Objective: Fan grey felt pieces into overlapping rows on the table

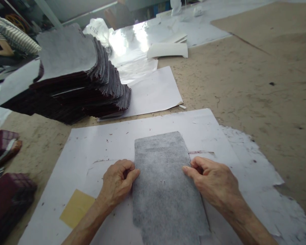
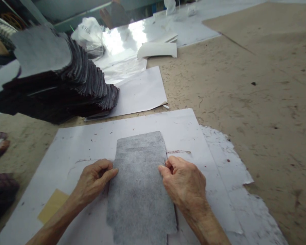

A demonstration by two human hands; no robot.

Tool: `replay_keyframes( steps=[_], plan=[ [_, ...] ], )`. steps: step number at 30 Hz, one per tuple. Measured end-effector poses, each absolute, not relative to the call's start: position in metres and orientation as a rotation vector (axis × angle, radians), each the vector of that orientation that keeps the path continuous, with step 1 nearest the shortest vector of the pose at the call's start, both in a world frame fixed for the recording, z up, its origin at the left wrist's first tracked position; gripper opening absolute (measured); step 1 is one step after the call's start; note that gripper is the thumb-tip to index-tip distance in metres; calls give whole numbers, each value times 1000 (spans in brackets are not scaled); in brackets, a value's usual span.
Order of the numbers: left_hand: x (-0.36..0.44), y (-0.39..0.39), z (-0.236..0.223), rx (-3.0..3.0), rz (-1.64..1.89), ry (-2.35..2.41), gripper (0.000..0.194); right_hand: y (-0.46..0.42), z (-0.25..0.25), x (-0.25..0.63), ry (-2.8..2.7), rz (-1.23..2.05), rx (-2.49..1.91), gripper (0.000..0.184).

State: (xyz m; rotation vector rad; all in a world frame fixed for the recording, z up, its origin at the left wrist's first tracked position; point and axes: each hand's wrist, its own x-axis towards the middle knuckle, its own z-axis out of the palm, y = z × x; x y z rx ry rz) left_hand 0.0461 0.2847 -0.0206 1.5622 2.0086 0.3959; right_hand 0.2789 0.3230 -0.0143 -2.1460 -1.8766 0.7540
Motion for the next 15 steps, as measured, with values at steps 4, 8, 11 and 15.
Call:
replay_keyframes(
  steps=[4,8,11,15],
  plan=[
    [49,283,-19,1577,385,2025,22,324,-12,276,-1892,769,-2214,24],
    [52,282,-19,1616,354,2080,20,322,-15,276,-1984,600,-2184,18],
    [52,284,-20,1662,378,2106,11,323,-22,280,-2121,274,-1840,17],
    [45,290,-19,1807,542,1920,33,335,-29,289,-2279,248,-1461,37]
  ],
)
